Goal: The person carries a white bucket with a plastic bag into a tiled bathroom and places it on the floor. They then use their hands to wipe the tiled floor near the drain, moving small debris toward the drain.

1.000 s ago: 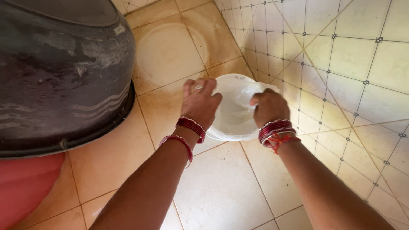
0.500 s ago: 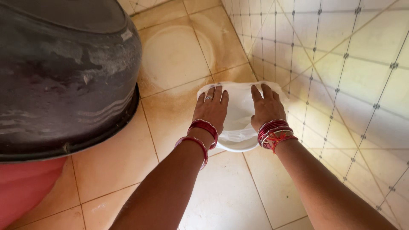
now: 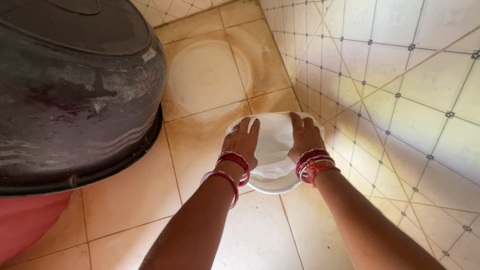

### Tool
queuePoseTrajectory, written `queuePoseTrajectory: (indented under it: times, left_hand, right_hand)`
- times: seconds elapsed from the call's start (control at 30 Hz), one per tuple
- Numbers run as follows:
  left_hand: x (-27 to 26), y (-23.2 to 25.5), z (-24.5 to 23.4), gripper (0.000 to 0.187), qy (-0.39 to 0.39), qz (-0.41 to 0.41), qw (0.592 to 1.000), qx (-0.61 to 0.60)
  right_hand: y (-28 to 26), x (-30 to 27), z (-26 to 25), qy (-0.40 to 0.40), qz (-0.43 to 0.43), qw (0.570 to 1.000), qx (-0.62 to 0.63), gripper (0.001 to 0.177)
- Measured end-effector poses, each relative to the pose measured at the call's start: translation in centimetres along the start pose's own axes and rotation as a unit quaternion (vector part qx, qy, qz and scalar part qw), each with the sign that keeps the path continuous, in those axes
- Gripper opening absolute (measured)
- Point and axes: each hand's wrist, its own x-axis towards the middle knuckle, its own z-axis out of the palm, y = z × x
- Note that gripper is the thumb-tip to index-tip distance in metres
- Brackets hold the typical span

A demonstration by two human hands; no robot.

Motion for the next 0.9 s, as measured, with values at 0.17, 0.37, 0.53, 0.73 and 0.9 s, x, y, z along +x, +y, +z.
queuePoseTrajectory:
  times: [0.17,0.37,0.53,0.73,0.9]
  left_hand:
    - [-0.5,-0.6,0.7,0.098,0.014,0.012,1.0,0.004]
    - [-0.5,-1.1,1.3,0.093,0.01,0.008,1.0,0.013]
    - [-0.8,-0.8,0.9,0.092,-0.002,0.004,1.0,0.022]
    - [-1.1,-1.1,0.7,0.093,-0.003,0.002,1.0,0.002]
    - [-0.9,-1.2,0.8,0.094,0.031,0.013,0.999,-0.005]
  right_hand:
    - [0.0,-1.2,-0.4,-0.004,-0.012,1.0,-0.009,0.09]
    - [0.5,-1.4,-0.8,-0.016,-0.021,0.999,-0.02,0.077]
    - [0.6,-1.1,-0.5,-0.028,-0.023,0.999,-0.013,0.083]
    - [0.2,-2.0,-0.5,-0.023,-0.013,0.999,-0.021,0.084]
    - [-0.2,-2.7,-0.8,-0.02,-0.005,0.999,-0.036,0.084]
